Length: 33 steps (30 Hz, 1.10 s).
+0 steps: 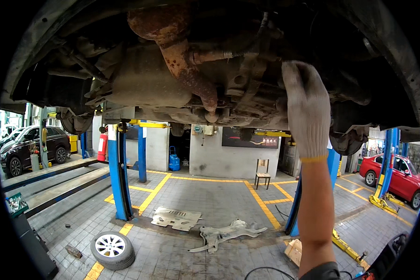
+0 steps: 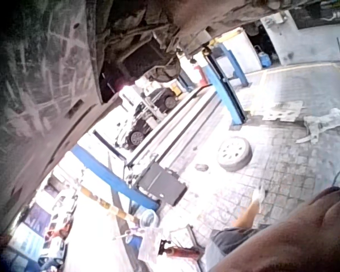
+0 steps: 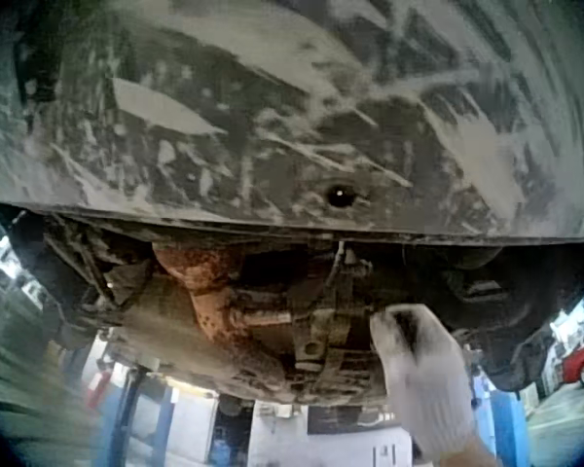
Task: The person removes a large underbody shield from a lifted vehicle, places it on the floor, then retrieves a socket wrench from a tool cart and uses it to loosen and remove bolts from the underside of the car. The person continues to remove fasteners and components from the undercarriage.
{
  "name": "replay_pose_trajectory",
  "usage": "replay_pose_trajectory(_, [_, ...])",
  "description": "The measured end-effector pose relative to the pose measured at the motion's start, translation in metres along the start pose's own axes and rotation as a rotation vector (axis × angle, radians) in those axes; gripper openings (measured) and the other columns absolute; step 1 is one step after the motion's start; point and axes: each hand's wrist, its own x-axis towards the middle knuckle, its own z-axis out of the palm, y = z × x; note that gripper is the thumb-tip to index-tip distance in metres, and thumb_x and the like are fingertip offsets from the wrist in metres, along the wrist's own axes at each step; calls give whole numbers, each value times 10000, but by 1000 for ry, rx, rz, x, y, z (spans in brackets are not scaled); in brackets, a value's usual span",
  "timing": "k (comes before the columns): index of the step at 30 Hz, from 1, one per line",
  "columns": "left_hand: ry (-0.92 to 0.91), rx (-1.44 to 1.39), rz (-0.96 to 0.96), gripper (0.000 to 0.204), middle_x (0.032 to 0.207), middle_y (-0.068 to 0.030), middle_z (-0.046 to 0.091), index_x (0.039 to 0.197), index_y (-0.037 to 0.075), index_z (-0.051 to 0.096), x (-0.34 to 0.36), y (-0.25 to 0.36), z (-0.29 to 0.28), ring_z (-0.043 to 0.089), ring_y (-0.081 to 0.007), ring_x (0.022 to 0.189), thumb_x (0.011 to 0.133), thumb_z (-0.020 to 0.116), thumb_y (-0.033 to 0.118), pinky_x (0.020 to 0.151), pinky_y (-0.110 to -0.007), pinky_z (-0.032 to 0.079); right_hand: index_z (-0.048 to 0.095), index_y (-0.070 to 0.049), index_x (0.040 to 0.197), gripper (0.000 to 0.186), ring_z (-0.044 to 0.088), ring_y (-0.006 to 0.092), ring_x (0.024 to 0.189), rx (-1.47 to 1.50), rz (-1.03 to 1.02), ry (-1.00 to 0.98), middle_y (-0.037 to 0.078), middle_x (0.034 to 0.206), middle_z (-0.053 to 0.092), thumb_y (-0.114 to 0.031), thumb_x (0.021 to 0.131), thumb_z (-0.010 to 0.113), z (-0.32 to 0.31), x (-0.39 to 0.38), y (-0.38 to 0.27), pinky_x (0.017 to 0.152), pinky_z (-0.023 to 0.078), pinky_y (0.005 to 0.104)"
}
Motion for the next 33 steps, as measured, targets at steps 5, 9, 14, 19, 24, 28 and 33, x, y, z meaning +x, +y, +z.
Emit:
replay_pose_trajectory(5, [13,275,-69,398,1085,-197,775,1299,56,732,16,-87,-38,726,-292,1034,1065,620,357,953,-404,560,689,-66,1284,681,713,391,1186,-368,173,-145,200,1109,775,-664,1082,431,-4,35,-19,1014,548,472])
replay_pose_trajectory(9, [19,566,-100,408,1095,-200,771,1304,60,728,38,-162,-66,724,-299,1042,1062,615,368,956,-410,560,723,8,1216,702,701,323,990,-504,108,-46,153,946,714,-632,1069,475,12,39,-5,989,523,490])
replay_pose_trajectory(14, [40,823,-121,421,1108,-205,767,1312,65,724,43,-219,-93,721,-309,1053,1059,608,381,960,-417,560,642,-19,1373,668,725,375,1151,-308,244,-171,225,1148,759,-586,1077,451,5,47,-10,1059,517,511])
replay_pose_trajectory(19, [-9,957,-135,434,1121,-209,763,1319,71,719,53,-239,-95,718,-318,1064,1056,601,394,964,-425,560,688,34,1263,562,683,145,755,-101,186,-116,55,874,666,-476,1070,555,8,33,-11,724,546,318])
replay_pose_trajectory(24, [-42,1017,-147,446,1133,-214,759,1326,76,714,58,-249,-99,716,-327,1074,1053,594,408,968,-432,559,671,42,1284,533,738,289,898,-278,220,-11,196,1072,738,-429,1062,556,15,37,-9,916,561,443])
replay_pose_trajectory(28, [-63,1053,-164,457,1143,-217,755,1332,80,711,63,-252,-101,714,-334,1083,1050,589,419,971,-438,559,670,41,1288,570,727,256,902,-131,260,-65,178,1043,729,-469,1060,554,16,32,-13,879,564,410])
replay_pose_trajectory(33, [-89,1079,-172,470,1156,-222,751,1339,85,706,67,-254,-102,711,-343,1093,1047,582,432,975,-445,559,673,22,1300,514,718,244,908,-108,337,25,164,1036,734,-419,1065,555,19,28,-23,868,557,406])
